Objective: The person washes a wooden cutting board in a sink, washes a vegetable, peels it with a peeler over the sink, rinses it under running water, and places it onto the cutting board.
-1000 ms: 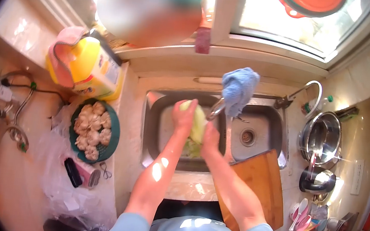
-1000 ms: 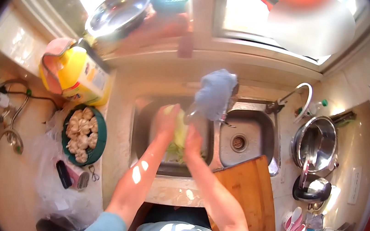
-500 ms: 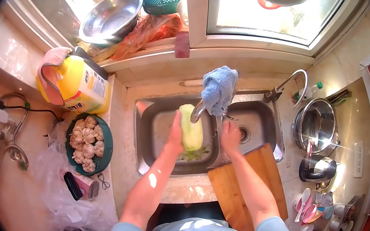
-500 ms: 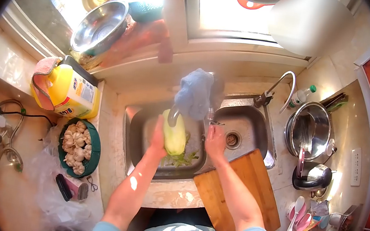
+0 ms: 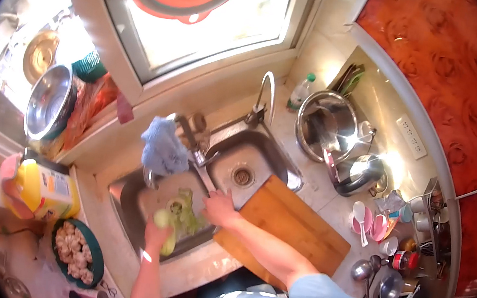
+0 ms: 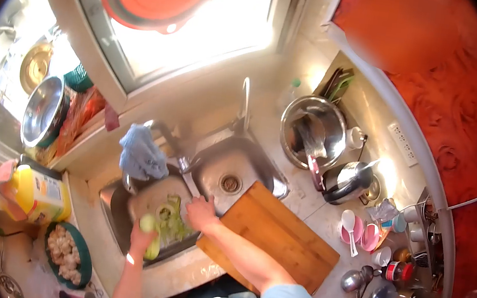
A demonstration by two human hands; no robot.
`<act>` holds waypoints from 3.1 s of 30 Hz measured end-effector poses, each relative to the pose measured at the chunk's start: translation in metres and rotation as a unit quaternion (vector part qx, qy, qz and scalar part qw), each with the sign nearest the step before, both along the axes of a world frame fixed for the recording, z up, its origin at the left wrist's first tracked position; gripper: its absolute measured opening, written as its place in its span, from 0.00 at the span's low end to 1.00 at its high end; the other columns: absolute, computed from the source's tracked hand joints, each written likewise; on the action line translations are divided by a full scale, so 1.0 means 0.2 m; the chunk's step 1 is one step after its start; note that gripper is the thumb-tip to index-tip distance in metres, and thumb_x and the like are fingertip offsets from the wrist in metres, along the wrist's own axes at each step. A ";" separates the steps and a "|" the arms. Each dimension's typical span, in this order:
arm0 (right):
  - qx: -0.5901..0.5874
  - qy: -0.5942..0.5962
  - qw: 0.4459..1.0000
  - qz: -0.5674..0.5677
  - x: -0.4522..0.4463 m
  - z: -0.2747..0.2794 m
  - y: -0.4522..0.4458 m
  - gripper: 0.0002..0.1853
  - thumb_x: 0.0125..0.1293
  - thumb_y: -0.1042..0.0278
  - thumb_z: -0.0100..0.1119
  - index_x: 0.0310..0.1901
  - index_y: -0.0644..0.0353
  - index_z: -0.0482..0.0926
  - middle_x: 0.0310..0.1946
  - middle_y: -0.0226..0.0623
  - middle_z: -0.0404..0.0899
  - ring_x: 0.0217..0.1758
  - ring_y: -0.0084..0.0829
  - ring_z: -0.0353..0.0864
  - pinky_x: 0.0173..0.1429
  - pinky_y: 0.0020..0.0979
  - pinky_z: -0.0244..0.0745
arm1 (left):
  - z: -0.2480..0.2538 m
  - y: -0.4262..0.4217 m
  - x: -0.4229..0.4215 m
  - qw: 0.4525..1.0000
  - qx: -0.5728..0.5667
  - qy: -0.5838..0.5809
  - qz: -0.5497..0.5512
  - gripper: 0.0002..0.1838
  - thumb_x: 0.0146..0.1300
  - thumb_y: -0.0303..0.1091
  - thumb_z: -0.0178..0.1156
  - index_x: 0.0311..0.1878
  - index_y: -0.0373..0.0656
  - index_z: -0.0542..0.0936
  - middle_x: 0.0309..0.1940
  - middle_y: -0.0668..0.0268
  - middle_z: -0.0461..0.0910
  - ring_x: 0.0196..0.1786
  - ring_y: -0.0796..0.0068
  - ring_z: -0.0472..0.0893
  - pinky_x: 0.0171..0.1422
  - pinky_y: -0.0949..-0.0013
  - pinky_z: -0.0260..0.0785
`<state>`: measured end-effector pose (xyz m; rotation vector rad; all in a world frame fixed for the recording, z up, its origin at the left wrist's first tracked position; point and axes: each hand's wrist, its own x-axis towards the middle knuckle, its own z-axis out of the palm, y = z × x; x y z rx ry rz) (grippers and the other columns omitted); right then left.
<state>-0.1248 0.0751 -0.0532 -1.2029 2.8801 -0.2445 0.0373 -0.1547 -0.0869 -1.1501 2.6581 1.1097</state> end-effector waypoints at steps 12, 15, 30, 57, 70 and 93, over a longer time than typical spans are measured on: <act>0.063 -0.079 0.903 -0.417 -0.65 0.70 1.40 0.37 0.59 0.54 0.67 0.66 0.57 0.62 0.57 0.53 0.74 0.60 0.52 0.77 0.61 0.60 0.71 | -0.07 -0.17 0.06 0.881 0.318 0.161 0.311 0.27 0.52 0.29 0.66 0.56 0.33 0.73 0.47 0.53 0.79 0.46 0.56 0.83 0.48 0.51 0.79; 0.048 -0.003 0.934 -0.353 -0.73 0.53 1.52 0.31 0.58 0.63 0.62 0.61 0.64 0.65 0.45 0.57 0.80 0.48 0.56 0.81 0.50 0.51 0.78 | -0.06 -0.01 0.07 0.765 0.495 0.236 0.338 0.25 0.57 0.35 0.65 0.57 0.35 0.74 0.49 0.55 0.79 0.49 0.57 0.82 0.54 0.51 0.78; -0.233 0.143 0.924 -0.267 -0.12 0.68 1.37 0.22 0.69 0.65 0.54 0.61 0.68 0.70 0.49 0.59 0.80 0.48 0.60 0.80 0.49 0.48 0.76 | 0.37 0.36 0.07 0.593 0.662 0.177 0.422 0.29 0.62 0.60 0.58 0.62 0.55 0.71 0.57 0.66 0.74 0.59 0.65 0.73 0.57 0.57 0.69; -0.206 -0.395 0.890 -0.096 0.70 0.31 0.14 0.24 0.61 0.66 0.58 0.60 0.59 0.74 0.33 0.50 0.83 0.35 0.53 0.83 0.40 0.45 0.79 | 0.65 0.45 0.23 0.562 0.547 0.401 0.473 0.30 0.61 0.55 0.65 0.61 0.51 0.72 0.57 0.67 0.77 0.58 0.65 0.77 0.61 0.57 0.73; -0.244 -0.185 0.949 0.071 0.52 0.47 0.27 0.22 0.56 0.63 0.68 0.54 0.57 0.79 0.26 0.37 0.82 0.27 0.40 0.83 0.28 0.39 0.77 | 0.70 0.38 0.27 1.000 -0.005 0.017 0.022 0.37 0.47 0.29 0.76 0.61 0.39 0.68 0.50 0.60 0.76 0.54 0.69 0.77 0.61 0.66 0.71; -0.053 -0.228 0.972 0.020 0.43 0.30 0.21 0.17 0.58 0.61 0.65 0.43 0.64 0.76 0.27 0.44 0.82 0.32 0.46 0.84 0.35 0.46 0.78 | 0.66 0.34 0.39 0.968 -0.012 0.244 0.059 0.38 0.43 0.27 0.76 0.60 0.39 0.70 0.52 0.56 0.77 0.55 0.62 0.79 0.59 0.61 0.73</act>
